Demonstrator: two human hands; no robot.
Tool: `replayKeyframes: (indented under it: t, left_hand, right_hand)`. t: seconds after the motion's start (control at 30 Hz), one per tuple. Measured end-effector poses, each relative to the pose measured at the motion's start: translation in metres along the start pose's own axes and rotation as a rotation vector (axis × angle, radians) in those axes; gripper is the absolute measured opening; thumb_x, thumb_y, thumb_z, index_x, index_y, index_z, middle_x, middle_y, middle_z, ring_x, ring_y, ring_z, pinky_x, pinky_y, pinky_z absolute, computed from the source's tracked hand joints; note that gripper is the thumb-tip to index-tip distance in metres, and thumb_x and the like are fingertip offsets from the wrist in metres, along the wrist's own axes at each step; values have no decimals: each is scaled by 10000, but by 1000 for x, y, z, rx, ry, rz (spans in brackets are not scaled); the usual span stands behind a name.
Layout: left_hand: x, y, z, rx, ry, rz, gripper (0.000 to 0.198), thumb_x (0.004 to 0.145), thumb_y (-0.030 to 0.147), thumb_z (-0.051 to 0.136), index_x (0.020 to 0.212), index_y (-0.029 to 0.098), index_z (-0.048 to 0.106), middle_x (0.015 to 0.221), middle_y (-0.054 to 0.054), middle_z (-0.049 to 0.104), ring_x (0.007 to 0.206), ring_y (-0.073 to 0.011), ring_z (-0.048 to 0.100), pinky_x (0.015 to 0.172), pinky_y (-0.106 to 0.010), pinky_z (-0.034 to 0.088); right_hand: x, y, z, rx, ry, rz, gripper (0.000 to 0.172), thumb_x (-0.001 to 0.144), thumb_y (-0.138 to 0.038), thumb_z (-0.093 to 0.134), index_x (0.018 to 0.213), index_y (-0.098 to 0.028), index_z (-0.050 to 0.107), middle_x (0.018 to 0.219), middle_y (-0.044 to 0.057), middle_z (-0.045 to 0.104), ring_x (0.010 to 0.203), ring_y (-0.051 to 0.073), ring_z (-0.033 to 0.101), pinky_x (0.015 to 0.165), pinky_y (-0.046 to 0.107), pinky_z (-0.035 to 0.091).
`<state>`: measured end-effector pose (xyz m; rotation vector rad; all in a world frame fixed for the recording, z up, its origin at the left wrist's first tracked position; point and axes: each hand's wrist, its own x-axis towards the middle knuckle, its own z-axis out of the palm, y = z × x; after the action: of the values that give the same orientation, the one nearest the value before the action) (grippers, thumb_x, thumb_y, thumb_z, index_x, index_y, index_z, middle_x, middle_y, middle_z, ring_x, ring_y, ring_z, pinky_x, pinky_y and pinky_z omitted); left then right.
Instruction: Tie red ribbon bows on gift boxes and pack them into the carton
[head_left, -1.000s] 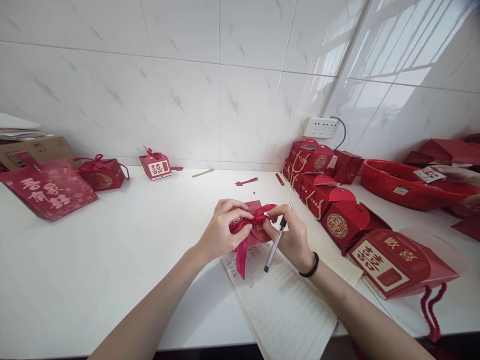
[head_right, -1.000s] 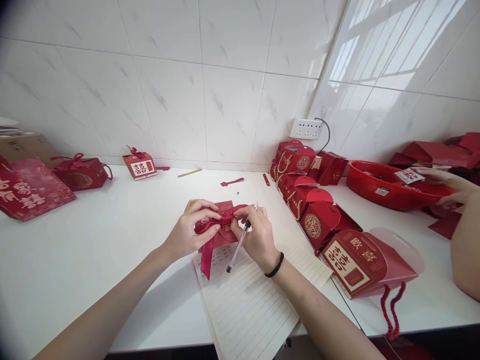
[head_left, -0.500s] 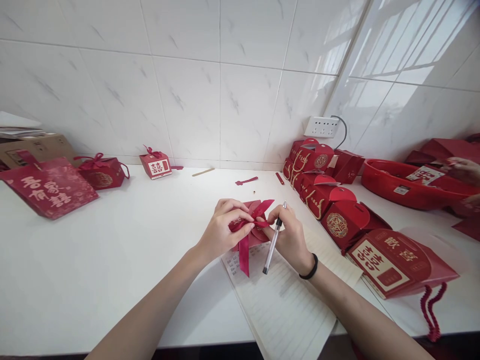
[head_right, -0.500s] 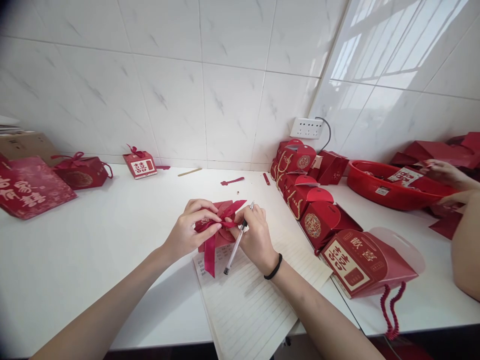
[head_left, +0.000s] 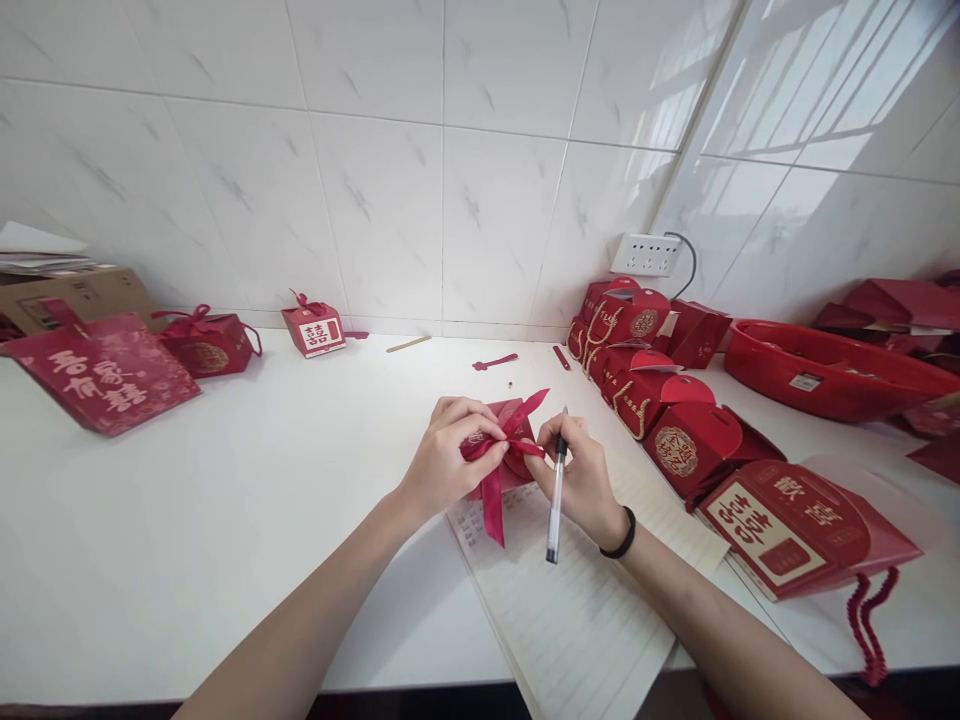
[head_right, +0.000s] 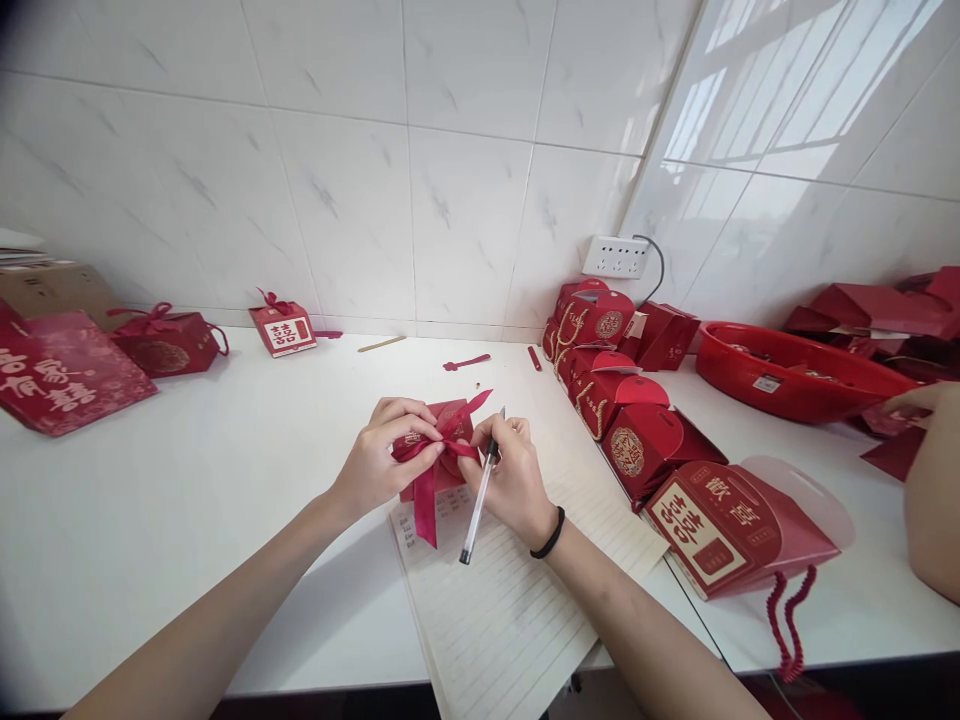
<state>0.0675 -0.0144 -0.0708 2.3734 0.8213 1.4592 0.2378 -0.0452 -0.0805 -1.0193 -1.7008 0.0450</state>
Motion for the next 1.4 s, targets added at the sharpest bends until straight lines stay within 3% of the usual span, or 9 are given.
replayKeyframes:
  t: [0.3,0.5,0.7,0.97,1.17,1.4]
  left_hand:
    - [0,1,-2,5,1,-24,60,784,159,594,760,210,614,880,-21,603,932,-178,505,848,-358,442]
    - [0,-1,0,-13,7,-3,52,773,153,608,774,203,621,884,-20,603,939,-174,504,856,-353,442]
    - [-1,-3,-1,-36,-14,26,42,772,164,612,790,200,623,891,-25,601,939,-176,502,854,-356,447]
    - [-2,-2,-2,-49,-35,41,58,763,162,622,806,200,624,897,-26,596,948,-177,495,865,-357,448]
    - [-1,-4,-2,-33,-23,24,49,787,167,598,810,201,624,896,-28,596,952,-177,496,855,-352,446]
    - [0,-4,-1,-34,-21,26,38,784,170,605,801,200,622,898,-28,599,950,-176,501,860,-356,443]
  right_hand:
    - [-1,-5,-1,26,-66,-146,111,787,-198,580,750,-216,476,541,-59,428,518,126,362,632,324,322]
    - [0,-4,-1,28,-4,-133,118,760,-124,526,710,-213,467,544,-48,441,542,134,368,588,292,320]
    - [-1,1,2,-14,105,-19,135,735,-133,512,681,-212,417,575,-34,432,571,143,383,518,248,309]
    - [0,4,5,-142,58,-87,274,803,-127,427,585,-195,275,492,-51,287,511,127,288,582,284,291]
    - [2,-4,-2,-55,-27,-16,120,777,-220,542,708,-200,444,613,-21,500,571,135,421,603,291,339]
    - [3,-3,-5,46,-12,-4,164,842,-241,477,685,-199,493,606,-3,521,601,154,441,580,283,348]
